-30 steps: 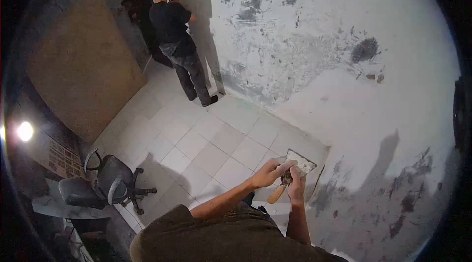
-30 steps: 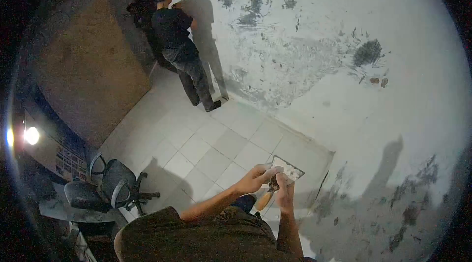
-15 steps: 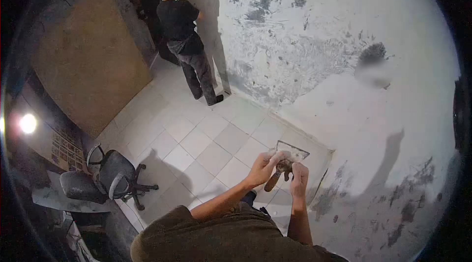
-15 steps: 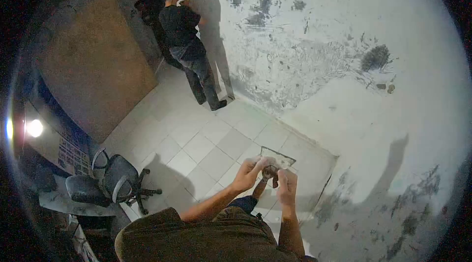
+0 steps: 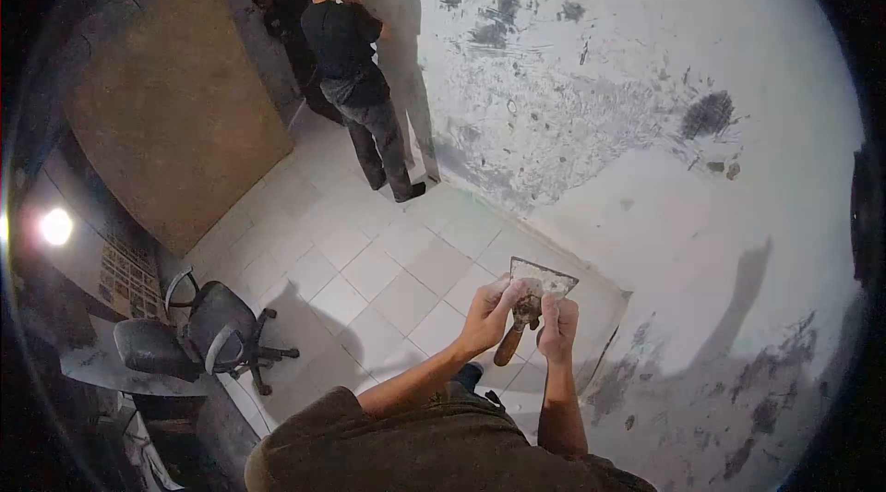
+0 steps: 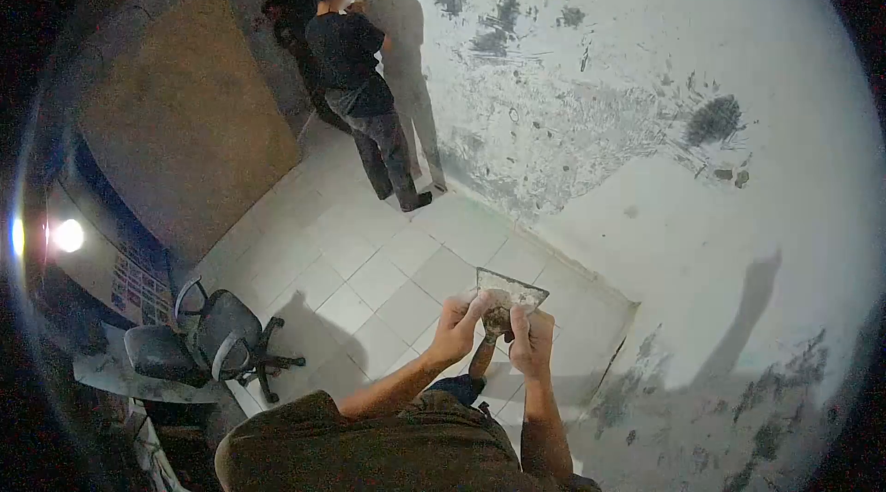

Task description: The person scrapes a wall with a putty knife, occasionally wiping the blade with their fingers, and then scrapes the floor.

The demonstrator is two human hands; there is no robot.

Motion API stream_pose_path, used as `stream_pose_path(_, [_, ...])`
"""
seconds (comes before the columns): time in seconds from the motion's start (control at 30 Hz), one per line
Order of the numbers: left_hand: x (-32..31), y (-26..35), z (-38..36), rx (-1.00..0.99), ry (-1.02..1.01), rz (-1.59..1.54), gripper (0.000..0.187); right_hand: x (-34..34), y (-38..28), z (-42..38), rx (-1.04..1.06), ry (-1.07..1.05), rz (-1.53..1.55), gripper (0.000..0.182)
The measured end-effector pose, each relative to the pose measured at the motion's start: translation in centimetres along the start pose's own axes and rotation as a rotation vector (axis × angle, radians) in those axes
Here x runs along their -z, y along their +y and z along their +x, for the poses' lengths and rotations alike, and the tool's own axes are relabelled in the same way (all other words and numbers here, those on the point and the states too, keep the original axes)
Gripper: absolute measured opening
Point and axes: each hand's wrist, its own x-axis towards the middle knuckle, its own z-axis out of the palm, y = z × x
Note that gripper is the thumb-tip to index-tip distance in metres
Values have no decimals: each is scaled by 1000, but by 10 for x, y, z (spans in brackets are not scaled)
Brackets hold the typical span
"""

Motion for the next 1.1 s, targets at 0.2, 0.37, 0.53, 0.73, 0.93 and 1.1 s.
stream_pose_path(0.2, [8, -4, 7, -33, 2, 110, 32, -6, 8, 7, 68, -3, -22, 38])
stream_pose_path(0.37, [9, -4, 9, 7, -16, 64, 31, -14, -2, 10, 2, 60, -41, 34])
stream_pose_path(0.53, [7, -13, 8, 41, 49, 32, 33, -14, -1, 9, -48, 23, 58, 32])
stream_pose_path(0.73, [-1, -21, -3, 18, 142, 113, 33, -3, 4, 7, -138, -121, 185, 28])
stream_pose_path(0.93, [2, -36, -15, 108, 146, 135, 31, 0, 35, -10, -176, -166, 229, 32])
stream_pose_path(1.1, [-9, -40, -6, 194, 94, 54, 30, 6, 25, -16, -136, 11, 54, 31])
